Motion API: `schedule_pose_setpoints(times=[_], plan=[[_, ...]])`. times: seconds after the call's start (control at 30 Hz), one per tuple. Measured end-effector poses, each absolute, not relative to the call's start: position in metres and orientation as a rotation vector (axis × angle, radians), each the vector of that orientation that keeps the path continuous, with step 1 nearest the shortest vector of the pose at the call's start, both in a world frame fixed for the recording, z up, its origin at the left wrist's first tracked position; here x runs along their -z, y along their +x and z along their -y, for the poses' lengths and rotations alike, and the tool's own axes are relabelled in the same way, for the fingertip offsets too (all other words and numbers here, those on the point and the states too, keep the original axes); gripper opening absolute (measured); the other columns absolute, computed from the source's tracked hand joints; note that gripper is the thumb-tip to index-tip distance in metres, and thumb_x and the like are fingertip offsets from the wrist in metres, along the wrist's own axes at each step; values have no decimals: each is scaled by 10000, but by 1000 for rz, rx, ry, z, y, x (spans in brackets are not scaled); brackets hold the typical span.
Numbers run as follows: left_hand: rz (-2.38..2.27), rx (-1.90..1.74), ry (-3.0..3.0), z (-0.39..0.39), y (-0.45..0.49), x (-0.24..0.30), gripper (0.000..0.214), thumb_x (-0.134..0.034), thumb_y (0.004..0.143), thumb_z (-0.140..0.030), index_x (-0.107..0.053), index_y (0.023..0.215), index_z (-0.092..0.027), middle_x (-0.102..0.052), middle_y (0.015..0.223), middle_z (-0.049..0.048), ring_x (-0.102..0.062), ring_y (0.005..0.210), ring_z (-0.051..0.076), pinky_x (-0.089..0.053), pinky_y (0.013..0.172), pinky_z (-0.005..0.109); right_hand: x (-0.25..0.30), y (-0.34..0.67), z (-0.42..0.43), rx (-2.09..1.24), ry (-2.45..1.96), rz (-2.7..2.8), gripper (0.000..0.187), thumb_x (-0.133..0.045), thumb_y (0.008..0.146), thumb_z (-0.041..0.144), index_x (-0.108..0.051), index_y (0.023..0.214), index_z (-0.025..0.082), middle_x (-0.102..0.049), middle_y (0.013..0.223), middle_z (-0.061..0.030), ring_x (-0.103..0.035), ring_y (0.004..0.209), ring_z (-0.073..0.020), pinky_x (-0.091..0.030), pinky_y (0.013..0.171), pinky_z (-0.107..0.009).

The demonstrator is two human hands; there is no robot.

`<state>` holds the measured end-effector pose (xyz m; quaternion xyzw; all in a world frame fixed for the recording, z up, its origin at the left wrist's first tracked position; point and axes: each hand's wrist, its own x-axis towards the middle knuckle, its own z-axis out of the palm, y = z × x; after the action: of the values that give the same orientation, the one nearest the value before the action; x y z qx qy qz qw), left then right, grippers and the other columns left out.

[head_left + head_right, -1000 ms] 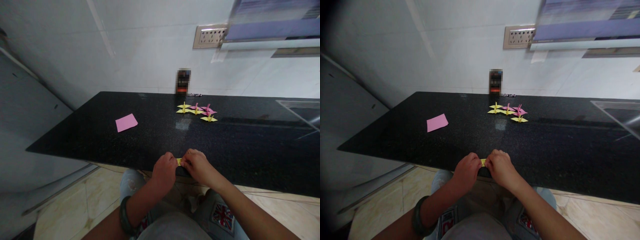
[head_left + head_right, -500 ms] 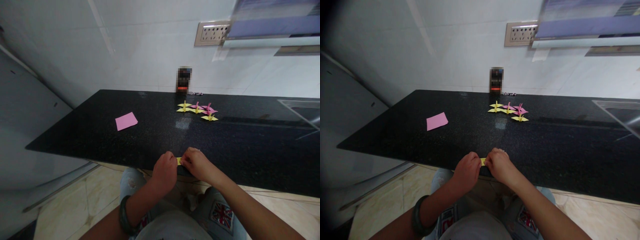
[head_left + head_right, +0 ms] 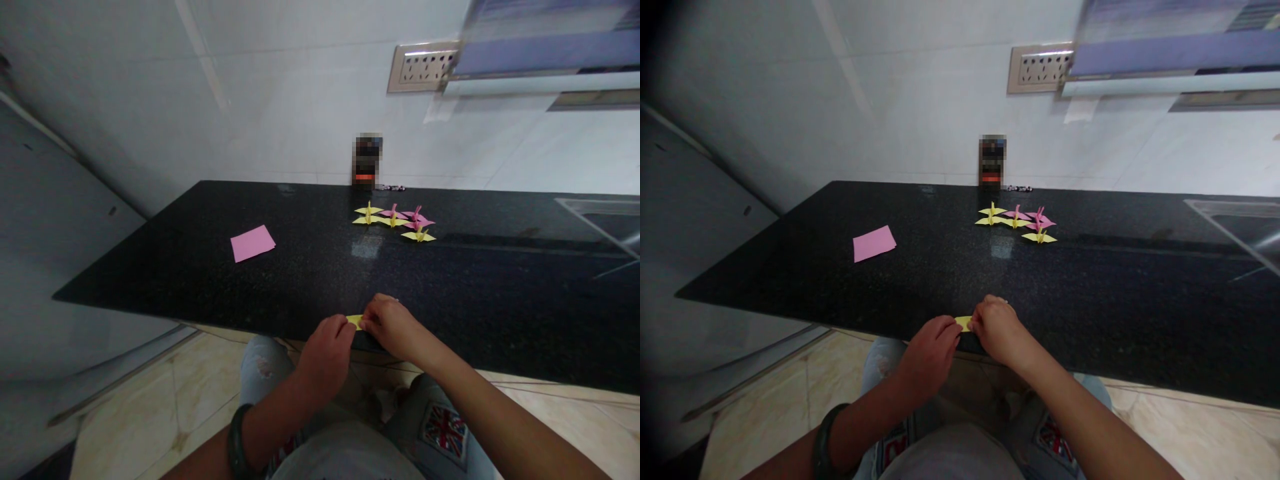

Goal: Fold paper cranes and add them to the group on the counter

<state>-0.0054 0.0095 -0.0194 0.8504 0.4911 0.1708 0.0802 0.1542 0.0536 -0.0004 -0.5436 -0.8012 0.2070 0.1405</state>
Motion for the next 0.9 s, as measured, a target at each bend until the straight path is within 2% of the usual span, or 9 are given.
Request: schedule_pose_setpoints(times=[0.1, 0.37, 0.47, 0.57, 0.63, 0.9], plan=[[-1374, -535, 2637, -3, -8, 25, 292, -374, 831, -152, -440, 1115, -143, -476, 1059, 113, -446, 981, 198, -431, 804, 360, 0, 154, -53, -608, -1585, 2321, 94, -564, 716, 191, -620, 647, 160, -540, 694, -30, -498, 646, -128, -356, 584, -215], [-1425, -502, 2615, -2, -2, 24, 268, -442, 810, -206, -469, 1064, -126, -473, 1057, 120, -439, 982, 219, -420, 834, 391, -4, 164, -47, -657, -1391, 2264, 154, -490, 780, 167, -613, 687, 163, -545, 707, -26, -507, 677, -131, -380, 615, -235], [-1439, -497, 2581, -2, -1, 22, 294, -481, 790, -226, -466, 1068, -131, -463, 1065, 109, -431, 994, 226, -410, 850, 389, -7, 169, -34, -453, -1303, 2312, 210, -427, 828, 186, -630, 775, 172, -544, 734, -47, -490, 726, -154, -361, 652, -275], [-1435, -484, 2558, -1, -1, 21, 290, -487, 788, -235, -478, 1057, -127, -466, 1059, 103, -427, 998, 224, -396, 872, 381, -8, 166, -20, -224, -1270, 2518, 235, -433, 836, 253, -603, 987, 193, -530, 747, -59, -454, 739, -182, -326, 677, -321], [-1432, -485, 2554, -1, 0, 21, 272, -468, 801, -243, -489, 1045, -126, -472, 1050, 103, -429, 995, 217, -392, 876, 373, -6, 163, -14, -134, -1295, 2584, 271, -450, 828, 295, -575, 1051, 206, -528, 761, -63, -437, 741, -194, -310, 673, -334], [-1447, -498, 2526, -1, -2, 20, 281, -470, 797, -240, -479, 1058, -135, -467, 1070, 111, -430, 1011, 221, -410, 851, 388, 1, 165, -11, -42, -1423, 2559, 268, -457, 820, 330, -593, 1033, 240, -523, 762, -68, -424, 725, -194, -285, 669, -343]])
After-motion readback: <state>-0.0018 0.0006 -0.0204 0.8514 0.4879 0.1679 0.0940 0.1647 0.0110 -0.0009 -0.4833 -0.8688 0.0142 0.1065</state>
